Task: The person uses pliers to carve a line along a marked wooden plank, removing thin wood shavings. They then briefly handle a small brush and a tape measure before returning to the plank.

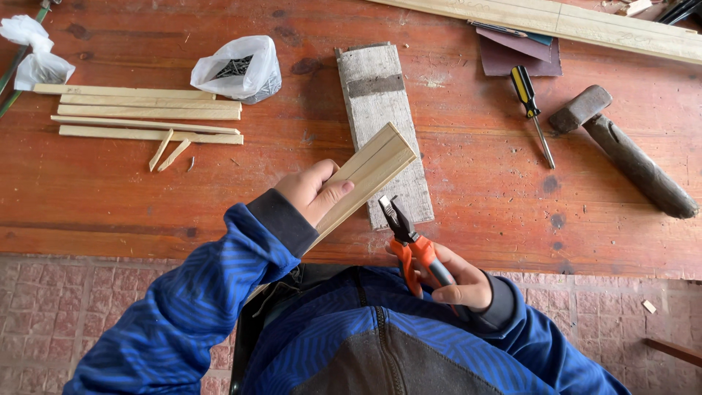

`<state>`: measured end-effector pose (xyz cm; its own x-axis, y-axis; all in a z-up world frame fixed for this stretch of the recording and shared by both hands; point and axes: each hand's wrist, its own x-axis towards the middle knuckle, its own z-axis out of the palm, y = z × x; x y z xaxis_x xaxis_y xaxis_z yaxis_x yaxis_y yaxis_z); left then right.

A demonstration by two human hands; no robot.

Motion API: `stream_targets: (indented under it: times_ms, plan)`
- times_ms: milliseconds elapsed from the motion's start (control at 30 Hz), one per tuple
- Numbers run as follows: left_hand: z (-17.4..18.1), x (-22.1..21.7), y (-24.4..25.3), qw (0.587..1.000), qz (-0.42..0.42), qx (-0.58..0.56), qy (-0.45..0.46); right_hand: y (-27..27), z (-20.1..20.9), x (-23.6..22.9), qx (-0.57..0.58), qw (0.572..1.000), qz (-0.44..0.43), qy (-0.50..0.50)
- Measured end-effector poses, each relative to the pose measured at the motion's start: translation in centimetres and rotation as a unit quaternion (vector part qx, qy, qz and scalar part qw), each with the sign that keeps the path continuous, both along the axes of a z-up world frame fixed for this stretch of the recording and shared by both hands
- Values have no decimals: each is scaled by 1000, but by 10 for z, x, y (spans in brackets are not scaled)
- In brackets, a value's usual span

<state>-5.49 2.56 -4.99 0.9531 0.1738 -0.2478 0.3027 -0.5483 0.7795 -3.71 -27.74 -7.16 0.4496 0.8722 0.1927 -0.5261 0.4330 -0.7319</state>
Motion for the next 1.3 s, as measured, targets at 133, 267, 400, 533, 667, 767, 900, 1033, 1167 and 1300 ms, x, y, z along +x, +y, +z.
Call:
stream_targets:
  times_ms: [133, 267, 400, 533, 667, 767, 900, 1033, 1167, 1300]
  plan:
    - [5, -5, 3, 1000, -13, 22, 3, -9, -40, 3, -12, 999, 6, -44]
    - [8, -5, 4, 999, -28, 38, 21, -14, -48, -5, -59, 997, -53, -22]
    - [8, -9, 4, 997, -44, 53, 32, -14, -36, -6, -152, 981, -95, -71]
    - [7, -10, 4, 996, -59, 69, 21, -22, -44, -4, -235, 951, -131, -152]
    - [15, -10, 4, 994, -70, 81, 22, -20, -33, 3, -264, 935, -125, -203]
    - [13, -11, 4, 993, -76, 92, 22, -25, -25, 4, -315, 910, -137, -234]
    - [19, -12, 5, 989, -90, 117, 16, -16, -1, 9, -357, 860, -171, -323]
    - [15, -14, 4, 986, -95, 137, 14, -16, -3, 12, -366, 804, -191, -428]
    - [20, -17, 2, 985, -97, 141, 8, -28, -26, 13, -372, 806, -196, -416]
    - [10, -20, -1, 978, -103, 183, -11, -38, -49, 13, -395, 807, -194, -394]
